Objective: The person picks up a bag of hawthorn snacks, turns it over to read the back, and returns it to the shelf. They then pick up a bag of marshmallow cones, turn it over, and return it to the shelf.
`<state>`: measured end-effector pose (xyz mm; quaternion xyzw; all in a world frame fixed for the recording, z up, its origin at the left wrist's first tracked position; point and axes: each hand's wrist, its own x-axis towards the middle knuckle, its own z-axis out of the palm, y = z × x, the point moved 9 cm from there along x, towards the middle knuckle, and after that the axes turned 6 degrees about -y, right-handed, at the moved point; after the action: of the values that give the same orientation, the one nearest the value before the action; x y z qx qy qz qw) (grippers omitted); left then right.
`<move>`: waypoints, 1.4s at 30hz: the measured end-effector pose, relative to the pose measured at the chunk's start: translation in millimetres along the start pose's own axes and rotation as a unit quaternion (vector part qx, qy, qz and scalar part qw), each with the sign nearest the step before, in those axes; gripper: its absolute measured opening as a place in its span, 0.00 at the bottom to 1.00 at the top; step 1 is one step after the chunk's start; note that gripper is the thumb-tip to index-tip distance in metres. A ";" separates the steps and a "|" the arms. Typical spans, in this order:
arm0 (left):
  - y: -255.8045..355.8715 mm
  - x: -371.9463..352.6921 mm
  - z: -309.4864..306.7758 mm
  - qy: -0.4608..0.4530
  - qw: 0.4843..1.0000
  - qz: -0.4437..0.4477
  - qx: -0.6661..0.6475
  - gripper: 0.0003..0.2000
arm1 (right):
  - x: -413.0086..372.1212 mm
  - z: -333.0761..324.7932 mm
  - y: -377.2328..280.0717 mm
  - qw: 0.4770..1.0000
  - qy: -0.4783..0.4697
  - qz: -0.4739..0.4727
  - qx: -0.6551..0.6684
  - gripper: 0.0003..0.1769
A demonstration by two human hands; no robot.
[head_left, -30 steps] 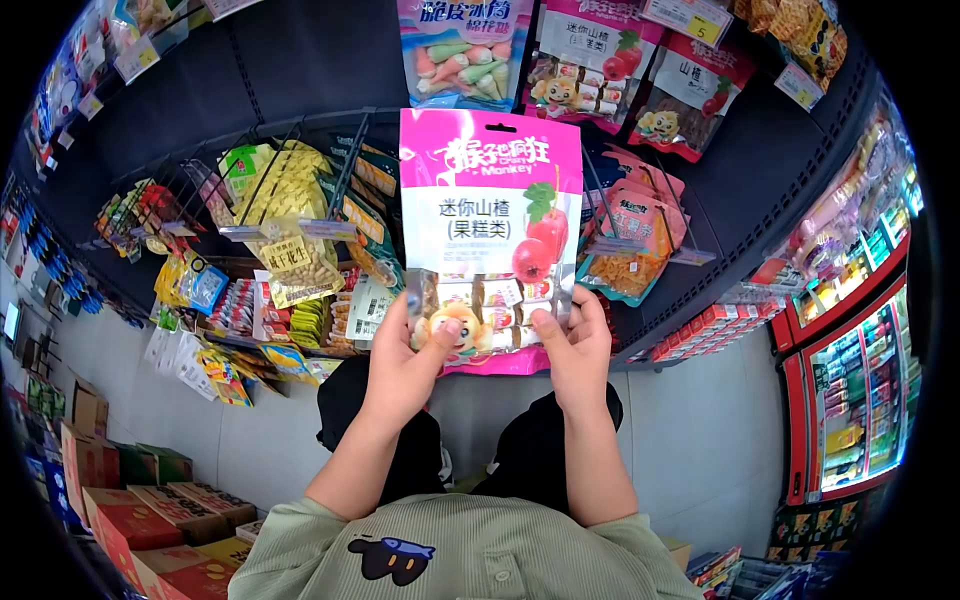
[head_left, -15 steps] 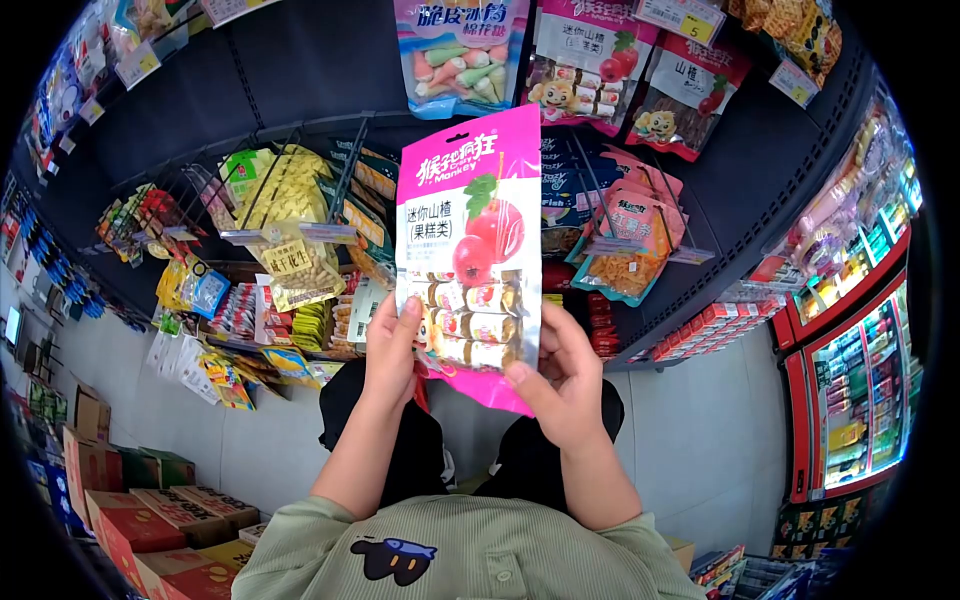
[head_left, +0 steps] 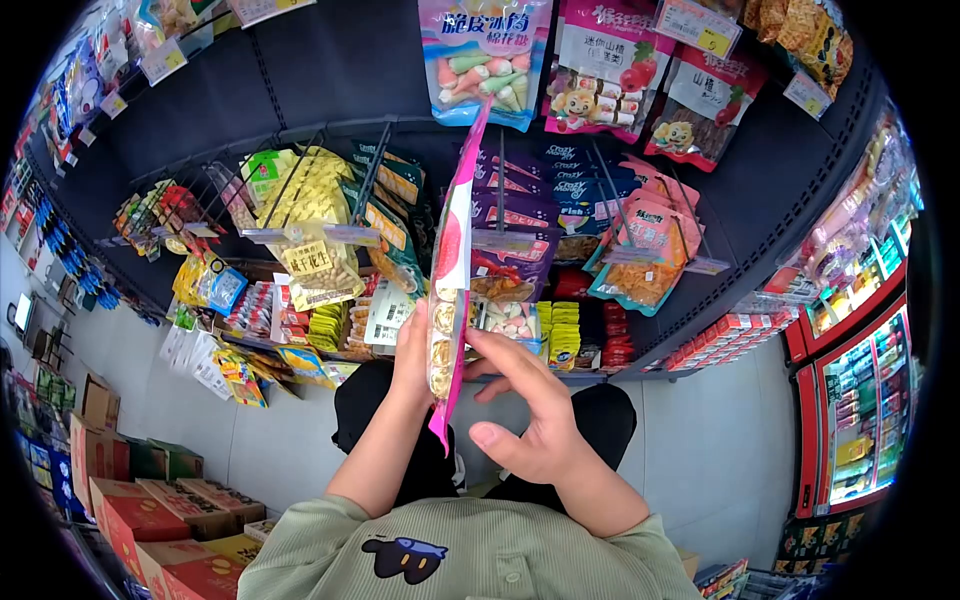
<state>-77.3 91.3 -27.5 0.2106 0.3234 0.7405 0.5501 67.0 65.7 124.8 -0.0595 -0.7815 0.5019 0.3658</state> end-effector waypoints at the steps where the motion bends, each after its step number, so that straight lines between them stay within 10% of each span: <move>1: -0.4 0.8 1.5 -0.013 1.000 -0.004 -0.010 0.21 | 0.5 -0.1 -0.1 1.000 -0.002 0.001 -0.004 0.36; 12: 56.3 -0.7 53.7 -0.044 0.956 0.216 0.196 0.16 | -18.7 -51.6 35.8 0.985 0.143 0.086 0.049 0.27; 27: 67.6 78.3 177.2 -0.204 0.873 0.241 0.373 0.18 | 14.4 -186.8 54.5 0.957 0.277 0.016 0.082 0.18; 42: 68.8 68.8 199.8 -0.250 0.895 0.202 0.309 0.17 | 9.0 -193.1 27.3 0.956 0.278 -0.036 0.086 0.20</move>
<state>-11.7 193.4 158.7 0.6091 0.3382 0.6211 0.3589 174.9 226.2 150.9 -0.1368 -0.6042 0.5171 0.5906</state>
